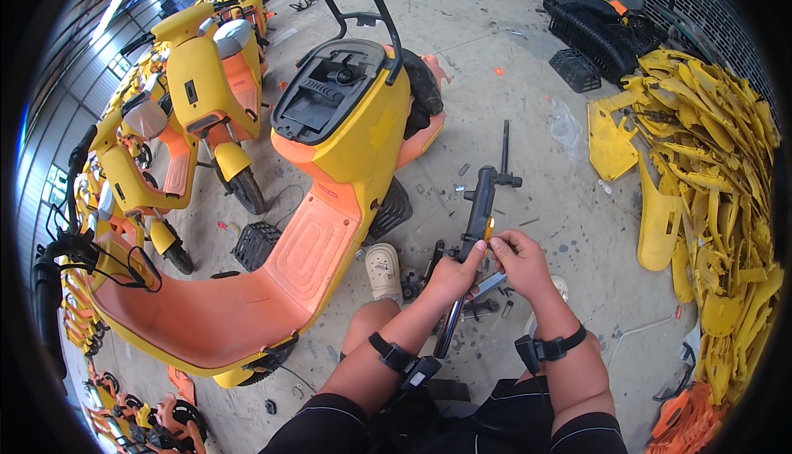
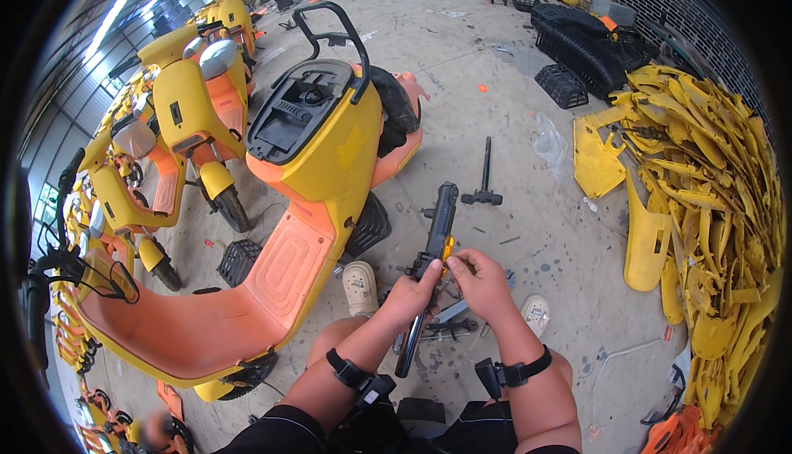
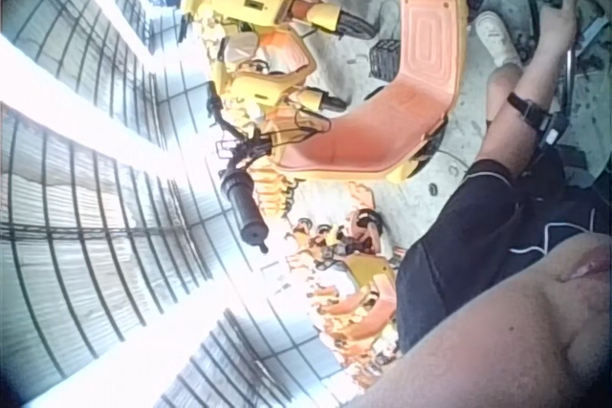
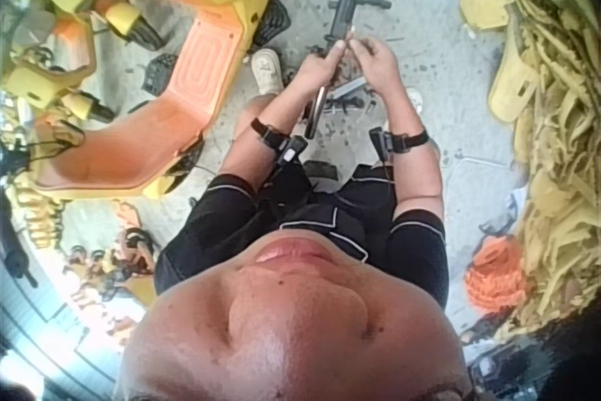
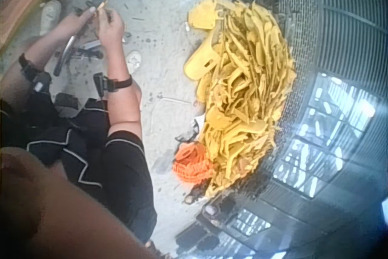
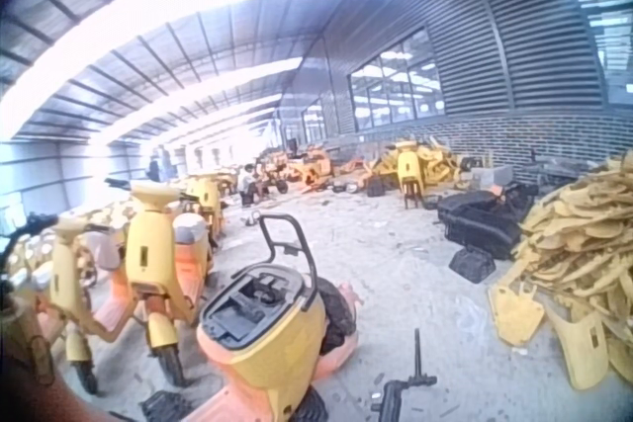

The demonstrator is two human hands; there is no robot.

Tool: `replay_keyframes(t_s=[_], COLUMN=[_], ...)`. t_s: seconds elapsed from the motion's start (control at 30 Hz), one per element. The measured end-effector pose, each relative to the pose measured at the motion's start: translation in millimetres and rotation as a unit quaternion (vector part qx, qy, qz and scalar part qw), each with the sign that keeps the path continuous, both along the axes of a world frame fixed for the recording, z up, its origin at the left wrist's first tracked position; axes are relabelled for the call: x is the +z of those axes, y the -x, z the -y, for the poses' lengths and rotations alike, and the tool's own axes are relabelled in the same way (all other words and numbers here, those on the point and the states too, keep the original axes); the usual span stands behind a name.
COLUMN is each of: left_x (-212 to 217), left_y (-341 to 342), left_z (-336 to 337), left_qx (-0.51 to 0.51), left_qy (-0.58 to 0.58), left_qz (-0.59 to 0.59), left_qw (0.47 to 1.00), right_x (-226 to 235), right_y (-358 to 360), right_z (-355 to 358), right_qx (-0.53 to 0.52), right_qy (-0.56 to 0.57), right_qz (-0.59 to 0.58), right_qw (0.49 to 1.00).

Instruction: The person sits on the floor and assembles a black metal scooter part, likely a handlebar stem. They use a wrench to tighten bolts and a screwdriver to adjust components on the part.

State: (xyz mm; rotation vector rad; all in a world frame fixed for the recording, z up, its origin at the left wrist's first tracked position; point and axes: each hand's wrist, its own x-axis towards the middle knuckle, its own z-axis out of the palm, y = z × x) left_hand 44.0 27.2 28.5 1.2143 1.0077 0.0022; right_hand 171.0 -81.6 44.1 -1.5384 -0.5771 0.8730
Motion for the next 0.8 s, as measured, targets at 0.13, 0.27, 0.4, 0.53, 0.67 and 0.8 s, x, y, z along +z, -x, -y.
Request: replay_keyframes(t_s=[0.13, 0.27, 0.4, 0.53, 0.67, 0.8], left_x=[5, -1, -10, -10, -31, -20], left_y=[-1, -3, -1, -2, -2, -2], left_z=[1, 0, -1, -1, -3, -1], left_qx=[-0.007, -0.007, -0.024, -0.04, -0.036, -0.054], left_qy=[-0.026, -0.049, -0.096, -0.145, -0.184, -0.113], left_qz=[-0.009, -0.013, -0.012, -0.015, -0.003, -0.011], left_qw=[1.0, 0.999, 0.995, 0.988, 0.982, 0.992], right_x=[-5, 3, 17, 18, 20, 17], right_y=[-1, -2, -1, -3, -1, 6], right_z=[2, 3, 6, 8, 7, 7], right_qx=[0.029, 0.03, 0.025, 0.02, 0.012, -0.008], right_qy=[-0.016, -0.005, 0.022, 0.027, 0.016, 0.005], right_qz=[0.088, 0.161, 0.273, 0.272, 0.319, 0.388], right_qw=[0.996, 0.987, 0.962, 0.962, 0.948, 0.922])
